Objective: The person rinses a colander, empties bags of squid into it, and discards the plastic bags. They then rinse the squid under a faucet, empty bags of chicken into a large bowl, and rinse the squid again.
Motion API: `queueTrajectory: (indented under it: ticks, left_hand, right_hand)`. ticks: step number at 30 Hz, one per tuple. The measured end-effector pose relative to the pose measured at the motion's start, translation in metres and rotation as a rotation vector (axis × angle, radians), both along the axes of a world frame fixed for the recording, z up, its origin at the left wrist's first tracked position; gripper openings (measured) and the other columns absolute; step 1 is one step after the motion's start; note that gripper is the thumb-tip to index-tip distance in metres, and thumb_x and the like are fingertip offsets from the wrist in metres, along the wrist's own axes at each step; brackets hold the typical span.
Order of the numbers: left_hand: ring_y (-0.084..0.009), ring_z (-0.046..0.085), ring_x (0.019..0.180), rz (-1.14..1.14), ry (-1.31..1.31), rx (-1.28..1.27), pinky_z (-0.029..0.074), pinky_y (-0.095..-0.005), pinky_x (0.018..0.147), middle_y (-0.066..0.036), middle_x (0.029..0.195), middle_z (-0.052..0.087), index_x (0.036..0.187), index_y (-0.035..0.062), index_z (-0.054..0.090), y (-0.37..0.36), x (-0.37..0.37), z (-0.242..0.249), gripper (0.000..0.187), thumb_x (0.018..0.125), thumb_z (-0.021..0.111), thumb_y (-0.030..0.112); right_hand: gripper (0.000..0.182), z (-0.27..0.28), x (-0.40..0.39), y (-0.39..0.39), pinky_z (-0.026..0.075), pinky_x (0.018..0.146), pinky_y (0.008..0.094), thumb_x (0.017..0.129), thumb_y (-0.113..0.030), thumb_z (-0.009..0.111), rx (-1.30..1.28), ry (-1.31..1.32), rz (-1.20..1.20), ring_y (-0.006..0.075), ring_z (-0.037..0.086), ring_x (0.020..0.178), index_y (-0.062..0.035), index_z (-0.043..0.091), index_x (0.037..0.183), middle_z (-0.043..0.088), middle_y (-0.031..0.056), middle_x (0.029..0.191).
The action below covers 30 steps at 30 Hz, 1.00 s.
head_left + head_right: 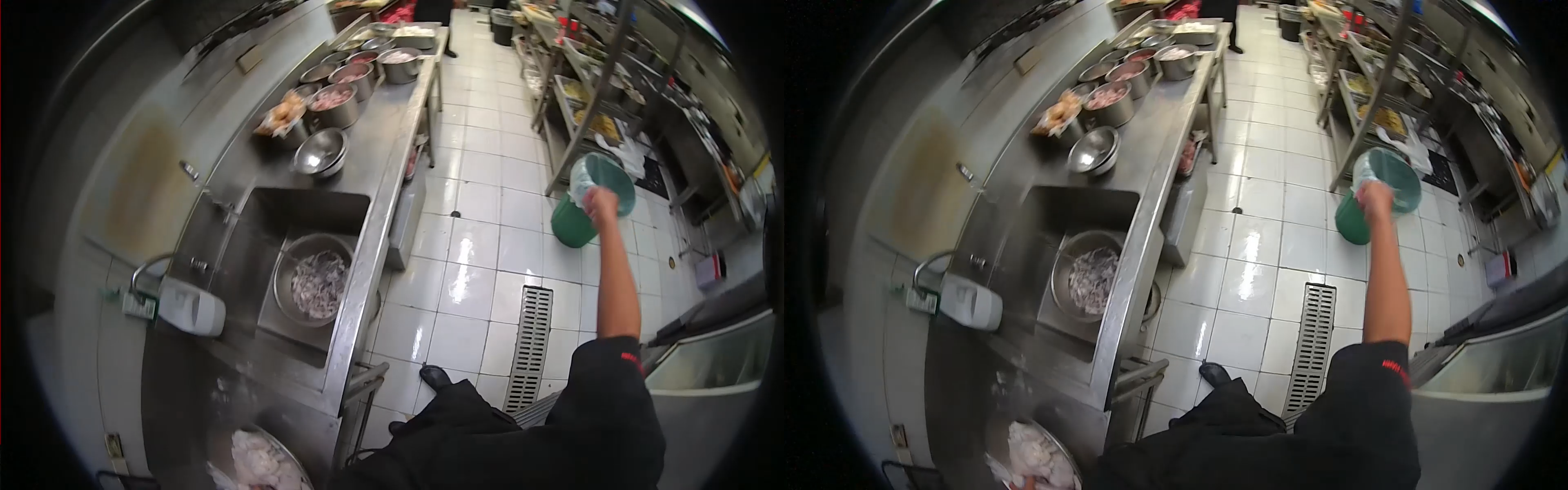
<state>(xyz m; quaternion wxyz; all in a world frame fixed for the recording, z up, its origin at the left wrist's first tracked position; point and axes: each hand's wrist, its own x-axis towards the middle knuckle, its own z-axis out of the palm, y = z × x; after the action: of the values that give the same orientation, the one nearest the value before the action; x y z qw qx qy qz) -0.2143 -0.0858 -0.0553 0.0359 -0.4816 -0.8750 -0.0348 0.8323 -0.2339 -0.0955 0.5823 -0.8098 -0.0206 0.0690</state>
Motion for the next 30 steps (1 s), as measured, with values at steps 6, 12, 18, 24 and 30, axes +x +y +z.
queueTrajectory:
  ticks: [6,12,18,24,30]
  left_hand:
    - [-0.0358,0.053,0.119,0.039,-0.397,0.291,0.042,-0.0409,0.102,-0.025,0.126,0.057,0.13,-0.0078,0.05,-0.005,-0.051,-0.039,0.078,0.067,0.079,0.026]
    - [-0.0326,0.054,0.116,0.121,-0.541,0.485,0.042,-0.0391,0.101,-0.019,0.125,0.057,0.127,0.0006,0.056,-0.042,-0.068,-0.025,0.069,0.065,0.076,0.022]
    - [-0.0202,0.063,0.096,0.136,-1.169,0.752,0.051,-0.0314,0.083,-0.014,0.115,0.061,0.129,-0.006,0.051,-0.033,-0.058,-0.011,0.063,0.078,0.076,0.019]
    - [-0.029,0.063,0.086,-0.122,-0.786,0.661,0.049,-0.036,0.079,-0.014,0.096,0.067,0.093,0.0,0.068,-0.032,-0.062,-0.043,0.026,0.09,0.066,0.025]
    - [-0.0278,0.062,0.092,-0.255,-0.641,0.727,0.048,-0.0361,0.08,-0.012,0.097,0.066,0.09,-0.0022,0.069,-0.042,-0.061,-0.026,0.015,0.082,0.069,0.011]
  right_hand:
    - [0.031,-0.112,-0.259,0.103,0.048,0.051,0.0249,0.088,-0.013,0.061,0.084,0.503,0.415,0.015,0.063,0.064,0.0023,0.06,0.115,0.067,0.0098,0.084]
    - [0.035,-0.006,-0.464,0.194,0.049,0.072,0.0257,0.09,-0.013,0.062,0.057,0.181,1.037,0.013,0.062,0.08,0.0033,0.06,0.121,0.067,0.008,0.091]
    - [0.023,0.074,-0.74,0.212,0.051,0.078,0.0274,0.087,-0.007,0.067,0.196,-0.067,1.77,0.0146,0.065,0.085,0.0,0.067,0.11,0.069,0.0094,0.094]
    - [0.034,0.026,-0.921,0.184,0.053,0.072,0.0361,0.078,-0.014,0.076,0.276,-0.543,2.116,0.027,0.066,0.08,-0.0012,0.068,0.108,0.066,0.0166,0.101]
    - [0.043,0.03,-0.954,0.177,0.053,0.072,0.0382,0.072,-0.014,0.08,0.161,-0.507,2.102,0.0282,0.066,0.081,-0.001,0.068,0.11,0.066,0.0173,0.101]
